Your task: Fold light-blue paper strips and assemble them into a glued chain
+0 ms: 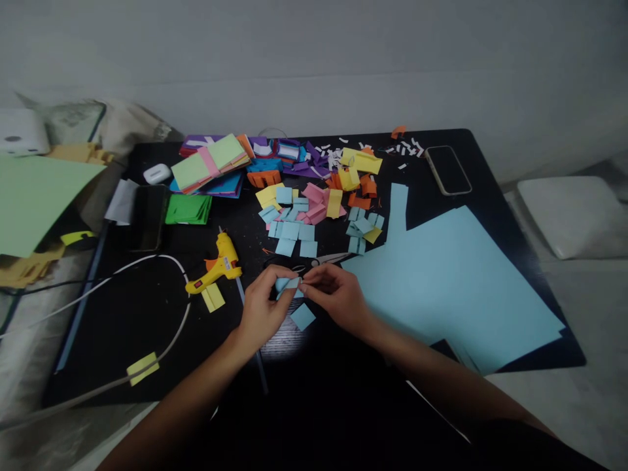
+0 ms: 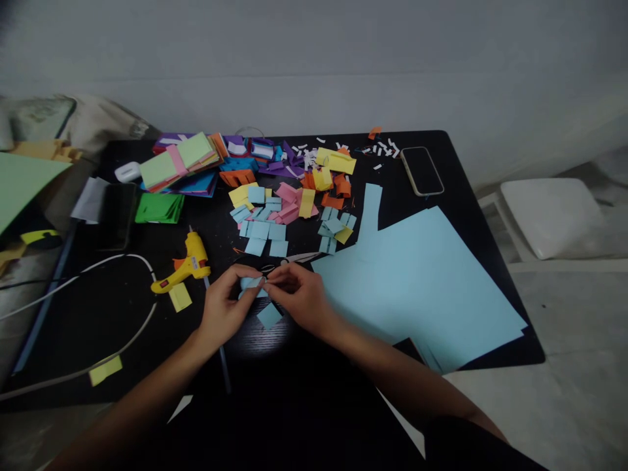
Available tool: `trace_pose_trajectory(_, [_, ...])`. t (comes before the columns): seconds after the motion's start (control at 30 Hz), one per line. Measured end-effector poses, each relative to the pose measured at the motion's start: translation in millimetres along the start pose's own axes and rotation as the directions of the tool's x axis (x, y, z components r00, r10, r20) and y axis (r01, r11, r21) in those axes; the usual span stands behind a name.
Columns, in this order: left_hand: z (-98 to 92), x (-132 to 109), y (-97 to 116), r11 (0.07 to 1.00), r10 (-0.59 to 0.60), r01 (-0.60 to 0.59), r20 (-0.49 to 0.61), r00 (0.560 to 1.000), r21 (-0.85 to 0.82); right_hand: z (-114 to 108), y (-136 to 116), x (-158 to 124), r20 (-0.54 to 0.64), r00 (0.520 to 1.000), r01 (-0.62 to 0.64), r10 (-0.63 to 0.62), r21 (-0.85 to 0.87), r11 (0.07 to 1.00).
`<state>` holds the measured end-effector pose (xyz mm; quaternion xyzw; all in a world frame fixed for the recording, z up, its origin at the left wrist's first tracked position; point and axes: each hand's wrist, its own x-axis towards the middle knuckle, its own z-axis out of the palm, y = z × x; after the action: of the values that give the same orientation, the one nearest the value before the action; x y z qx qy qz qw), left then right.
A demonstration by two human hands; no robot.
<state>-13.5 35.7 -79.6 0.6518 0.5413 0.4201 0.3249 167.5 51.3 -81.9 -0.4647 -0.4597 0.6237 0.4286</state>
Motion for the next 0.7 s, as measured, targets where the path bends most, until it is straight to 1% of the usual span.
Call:
trace_pose_trajectory(0.2, [-2.6,2.1,4.3,0.999,0.032,-0.033,0.039,0.999,0.019,-3.0,0.1,4.0,0.002,0.997,-0.073,0.073,0.02,0.997])
trace_pose_trajectory(0.3, [-2.7,1.5,4.0,0.999,0.021,-0.023,0.045,0.999,0.031,-2.9,-0.2,4.2,-0.003,0.996,-0.088,0.088,0.025,0.996])
trace_pose_trajectory(0.5, [-0.5,0.4,2.6,0.998,-0.019,0.017,0.042,0.999,0.056,-0.5,0.5,0.7,-0.003,0.999,-0.033,0.033,-0.058,0.998])
trace_pose_trajectory(0.7, [-2.5,1.9,7.1,0.998,0.031,-0.035,0.062,0.998,0.059,-1.5,1.1,1.7,0.038,0.999,0.031,-0.028,-0.091,0.995])
